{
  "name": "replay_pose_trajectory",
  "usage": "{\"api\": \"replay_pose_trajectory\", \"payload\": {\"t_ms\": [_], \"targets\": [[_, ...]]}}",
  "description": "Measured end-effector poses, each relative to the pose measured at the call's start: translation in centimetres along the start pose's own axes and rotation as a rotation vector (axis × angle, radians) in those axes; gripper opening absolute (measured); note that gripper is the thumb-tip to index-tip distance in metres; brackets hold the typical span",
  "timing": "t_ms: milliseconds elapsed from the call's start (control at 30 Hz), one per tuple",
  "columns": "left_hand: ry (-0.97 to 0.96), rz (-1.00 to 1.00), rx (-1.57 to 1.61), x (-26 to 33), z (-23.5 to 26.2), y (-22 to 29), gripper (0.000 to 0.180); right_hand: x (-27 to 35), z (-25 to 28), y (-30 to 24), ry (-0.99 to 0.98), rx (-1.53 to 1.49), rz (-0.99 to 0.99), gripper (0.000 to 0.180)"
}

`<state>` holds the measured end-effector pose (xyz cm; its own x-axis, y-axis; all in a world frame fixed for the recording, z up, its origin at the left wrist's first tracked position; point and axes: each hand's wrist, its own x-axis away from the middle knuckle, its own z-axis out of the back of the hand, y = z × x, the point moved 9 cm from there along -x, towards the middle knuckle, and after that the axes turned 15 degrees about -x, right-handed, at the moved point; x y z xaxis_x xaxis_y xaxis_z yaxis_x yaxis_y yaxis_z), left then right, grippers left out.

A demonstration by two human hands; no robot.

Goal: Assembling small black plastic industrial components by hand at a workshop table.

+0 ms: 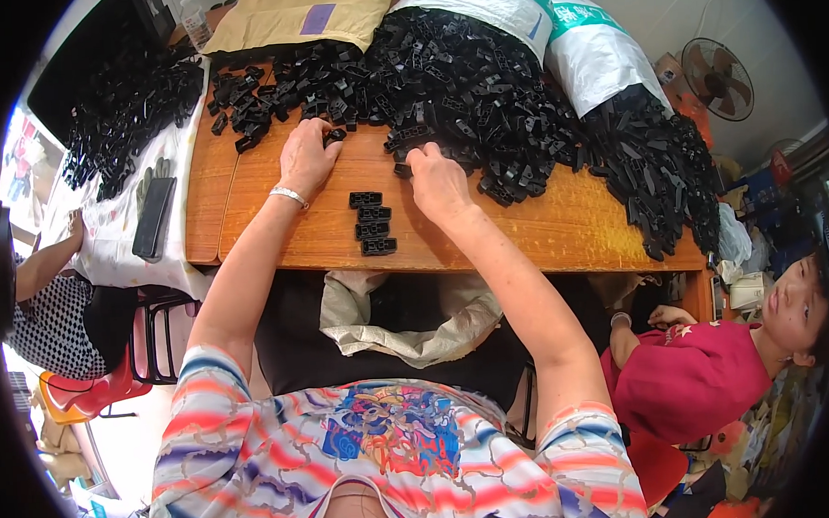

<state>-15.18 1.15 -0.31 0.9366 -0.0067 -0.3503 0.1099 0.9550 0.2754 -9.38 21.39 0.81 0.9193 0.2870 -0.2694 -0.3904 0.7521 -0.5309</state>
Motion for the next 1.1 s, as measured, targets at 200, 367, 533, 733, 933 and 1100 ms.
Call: {"api": "replay_pose_trajectory", "payload": {"t_ms": [200,367,533,733,933,1100], "targets": [[-0.096,0.015,0.016,-0.1,0.0,0.2,0.033,-0.1,-0.2,0.5,0.027,-0.035,-0.017,0.021],[-0.317,0.193,1.099,2.3,-1.3,0.4,0.032,-0.1,0.6,-0.4,0.103,-0.443,-0.101,0.023],[-0.457,0.187,1.457,6.2,0.9,2.9,0.034,0.8,1.8,-4.2,0.187,-0.793,-0.071,0.024],[-0.418,0.093,1.607,8.1,2.9,4.6,0.032,1.9,2.3,-6.5,0.147,-0.963,-0.125,0.025],[-0.370,0.013,1.504,8.9,3.7,5.1,0.033,2.5,2.1,-6.6,0.138,-0.948,-0.069,0.022],[-0.322,0.001,1.383,9.9,4.8,5.9,0.035,3.3,2.1,-7.4,0.192,-0.881,0.024,0.022]]}}
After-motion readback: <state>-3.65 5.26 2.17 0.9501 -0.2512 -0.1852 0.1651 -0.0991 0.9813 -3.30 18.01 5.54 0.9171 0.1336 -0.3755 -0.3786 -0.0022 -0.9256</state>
